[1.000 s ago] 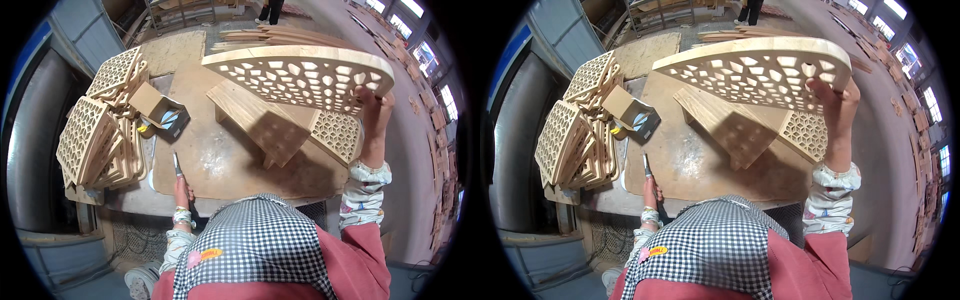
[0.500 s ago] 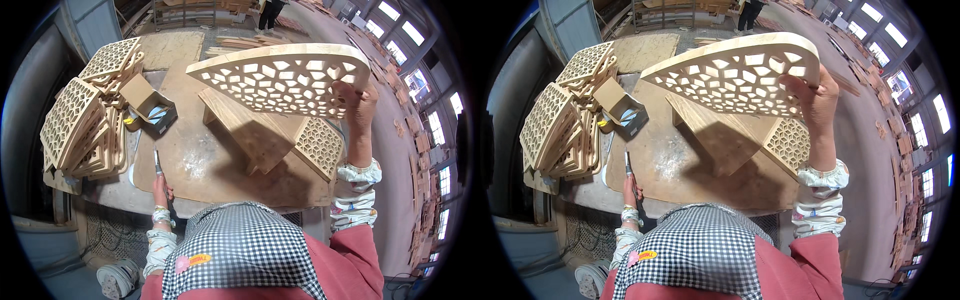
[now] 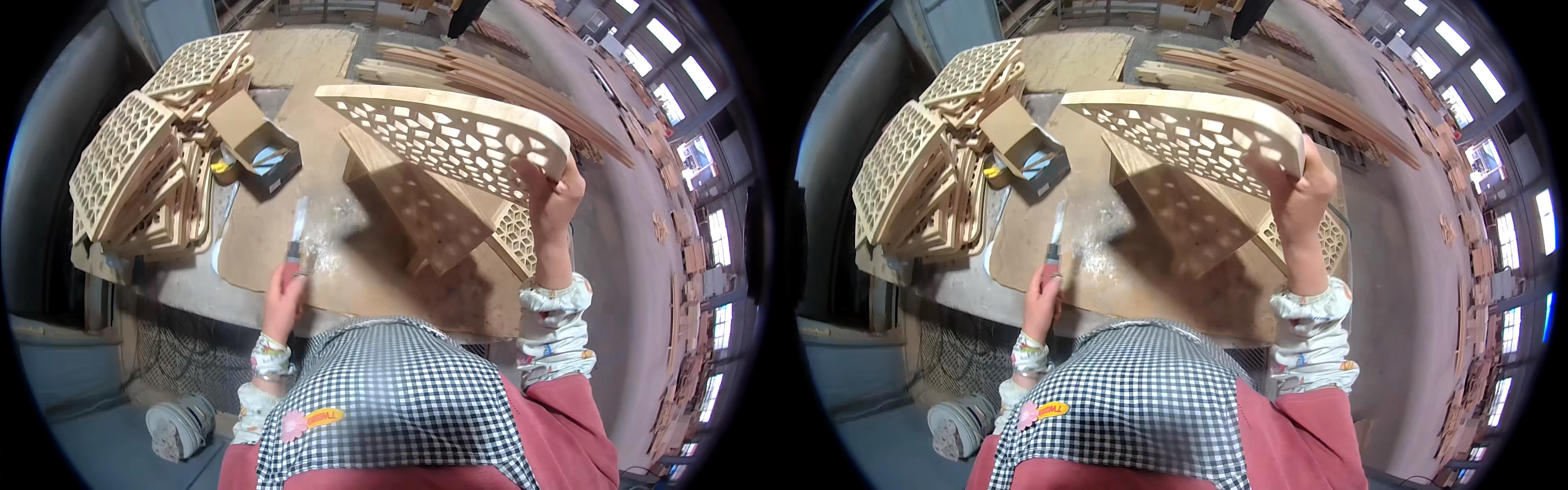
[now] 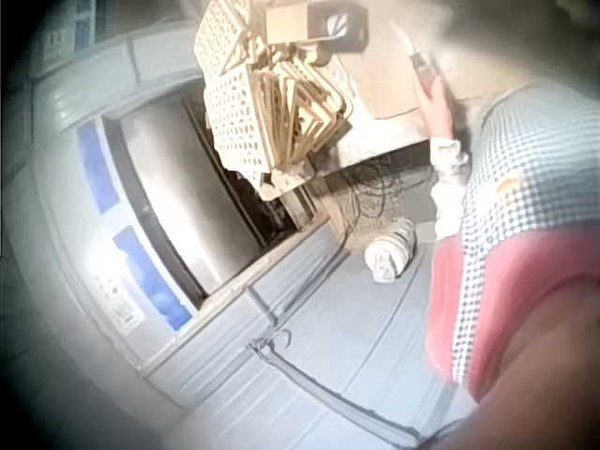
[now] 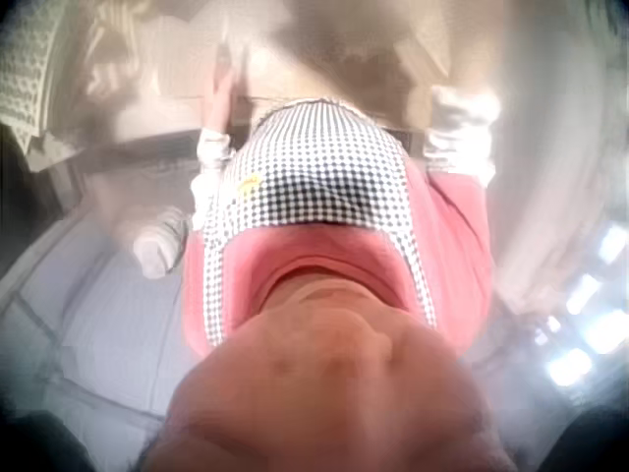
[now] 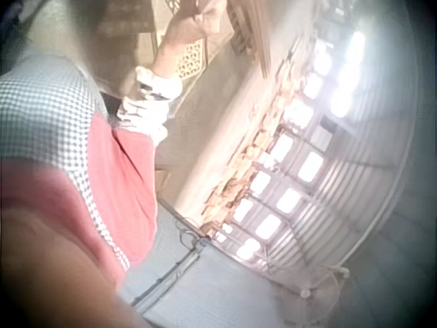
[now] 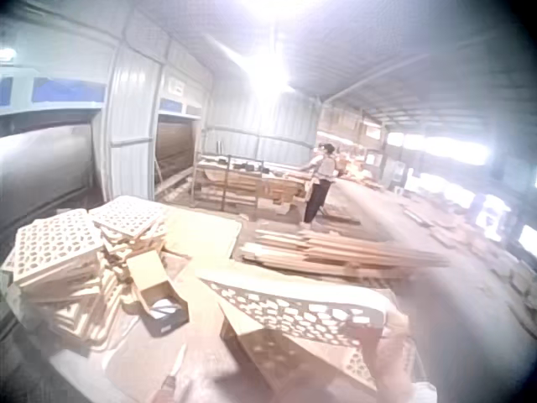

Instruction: The person sands the surfaces and edges of a wooden lattice panel using a small handheld sanding tool and a round sanding disc.

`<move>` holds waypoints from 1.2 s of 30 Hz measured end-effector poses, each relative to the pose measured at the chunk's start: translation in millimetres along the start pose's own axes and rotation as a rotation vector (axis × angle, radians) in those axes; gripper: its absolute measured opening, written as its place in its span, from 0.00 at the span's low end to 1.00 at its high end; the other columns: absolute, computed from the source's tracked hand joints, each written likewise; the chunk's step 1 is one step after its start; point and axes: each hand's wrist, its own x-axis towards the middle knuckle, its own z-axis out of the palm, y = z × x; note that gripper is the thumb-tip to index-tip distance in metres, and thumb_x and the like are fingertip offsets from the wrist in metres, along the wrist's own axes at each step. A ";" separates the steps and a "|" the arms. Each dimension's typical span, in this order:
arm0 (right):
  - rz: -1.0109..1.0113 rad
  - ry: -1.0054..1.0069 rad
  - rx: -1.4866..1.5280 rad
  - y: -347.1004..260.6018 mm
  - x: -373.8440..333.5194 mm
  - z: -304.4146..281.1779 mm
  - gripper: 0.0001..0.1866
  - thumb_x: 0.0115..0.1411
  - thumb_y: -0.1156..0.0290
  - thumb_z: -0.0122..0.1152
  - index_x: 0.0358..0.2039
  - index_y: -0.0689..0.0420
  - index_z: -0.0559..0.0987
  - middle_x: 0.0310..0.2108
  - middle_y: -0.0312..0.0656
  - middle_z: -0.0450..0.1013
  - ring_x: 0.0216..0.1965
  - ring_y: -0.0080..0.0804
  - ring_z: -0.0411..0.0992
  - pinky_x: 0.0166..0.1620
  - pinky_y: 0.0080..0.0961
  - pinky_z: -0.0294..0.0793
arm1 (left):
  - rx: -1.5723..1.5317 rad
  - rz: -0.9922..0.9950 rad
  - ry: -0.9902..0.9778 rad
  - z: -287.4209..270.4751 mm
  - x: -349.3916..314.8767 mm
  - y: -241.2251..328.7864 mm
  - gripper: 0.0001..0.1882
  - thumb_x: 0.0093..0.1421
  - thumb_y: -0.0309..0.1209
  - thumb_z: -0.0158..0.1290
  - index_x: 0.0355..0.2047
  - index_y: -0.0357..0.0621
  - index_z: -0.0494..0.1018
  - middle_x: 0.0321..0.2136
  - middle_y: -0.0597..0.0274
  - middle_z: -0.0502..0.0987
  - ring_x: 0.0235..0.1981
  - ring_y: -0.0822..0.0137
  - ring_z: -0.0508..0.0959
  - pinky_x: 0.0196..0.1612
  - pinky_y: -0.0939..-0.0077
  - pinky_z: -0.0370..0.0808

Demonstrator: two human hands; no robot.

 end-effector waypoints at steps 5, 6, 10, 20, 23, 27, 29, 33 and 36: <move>-0.054 -0.046 0.099 2.2 -15.7 8.0 0.19 0.60 0.71 0.80 0.48 0.64 0.84 0.35 0.36 0.83 0.35 0.18 0.76 0.40 0.18 0.76 | 0.392 0.536 -0.247 57.3 -53.7 100.1 0.36 0.65 0.35 0.62 0.72 0.42 0.65 0.44 0.53 0.83 0.37 0.61 0.84 0.42 0.72 0.79; -0.049 -0.037 0.083 -0.8 -16.1 11.9 0.18 0.60 0.71 0.79 0.48 0.64 0.84 0.35 0.36 0.83 0.35 0.18 0.75 0.40 0.18 0.76 | 0.457 0.661 -0.258 65.5 -53.3 112.5 0.36 0.65 0.36 0.62 0.71 0.42 0.65 0.47 0.50 0.83 0.43 0.57 0.86 0.47 0.69 0.81; -0.067 0.012 0.032 -7.2 -18.9 16.7 0.18 0.61 0.73 0.79 0.49 0.64 0.84 0.38 0.35 0.83 0.36 0.17 0.76 0.41 0.17 0.76 | 0.472 0.470 -0.294 85.3 -51.1 151.7 0.36 0.66 0.39 0.62 0.71 0.41 0.65 0.55 0.43 0.81 0.55 0.50 0.83 0.58 0.64 0.77; 0.026 0.091 0.086 -7.3 -20.4 13.6 0.17 0.61 0.76 0.78 0.49 0.65 0.84 0.36 0.33 0.83 0.34 0.19 0.77 0.37 0.18 0.77 | 0.501 0.468 -0.283 107.3 -45.3 174.2 0.34 0.67 0.42 0.60 0.69 0.42 0.67 0.46 0.42 0.83 0.45 0.46 0.86 0.49 0.62 0.80; -0.015 0.097 -0.009 -4.9 -19.7 12.7 0.17 0.61 0.77 0.78 0.49 0.65 0.84 0.35 0.34 0.83 0.34 0.19 0.78 0.38 0.18 0.77 | 0.516 0.459 -0.302 109.3 -47.8 179.3 0.33 0.68 0.43 0.60 0.68 0.42 0.67 0.46 0.42 0.83 0.44 0.46 0.86 0.49 0.61 0.80; -0.012 0.118 0.048 -3.2 -22.1 12.1 0.14 0.63 0.80 0.73 0.49 0.65 0.83 0.38 0.35 0.82 0.37 0.18 0.78 0.40 0.17 0.78 | 0.525 0.415 -0.294 118.1 -45.7 181.5 0.32 0.69 0.44 0.58 0.68 0.42 0.67 0.46 0.42 0.83 0.45 0.44 0.86 0.49 0.59 0.80; 0.051 0.100 -0.113 -8.6 -22.4 7.2 0.14 0.64 0.80 0.73 0.49 0.64 0.83 0.38 0.33 0.82 0.38 0.17 0.78 0.41 0.16 0.78 | 0.511 0.419 -0.274 120.9 -43.8 181.7 0.31 0.70 0.44 0.57 0.68 0.42 0.68 0.46 0.41 0.83 0.45 0.43 0.85 0.49 0.59 0.80; 0.065 0.046 -0.001 -19.2 -26.1 11.7 0.19 0.60 0.81 0.77 0.52 0.68 0.84 0.44 0.38 0.83 0.41 0.22 0.80 0.45 0.21 0.81 | 0.542 0.422 -0.239 126.2 -38.7 181.7 0.31 0.70 0.45 0.56 0.68 0.43 0.68 0.46 0.40 0.84 0.47 0.42 0.85 0.50 0.58 0.80; 0.052 0.062 0.176 -15.9 -28.7 14.1 0.20 0.59 0.83 0.77 0.53 0.68 0.83 0.44 0.39 0.83 0.41 0.24 0.80 0.46 0.22 0.82 | 0.585 0.353 -0.267 128.5 -31.4 188.8 0.31 0.70 0.46 0.56 0.67 0.43 0.68 0.47 0.40 0.83 0.48 0.41 0.85 0.51 0.58 0.80</move>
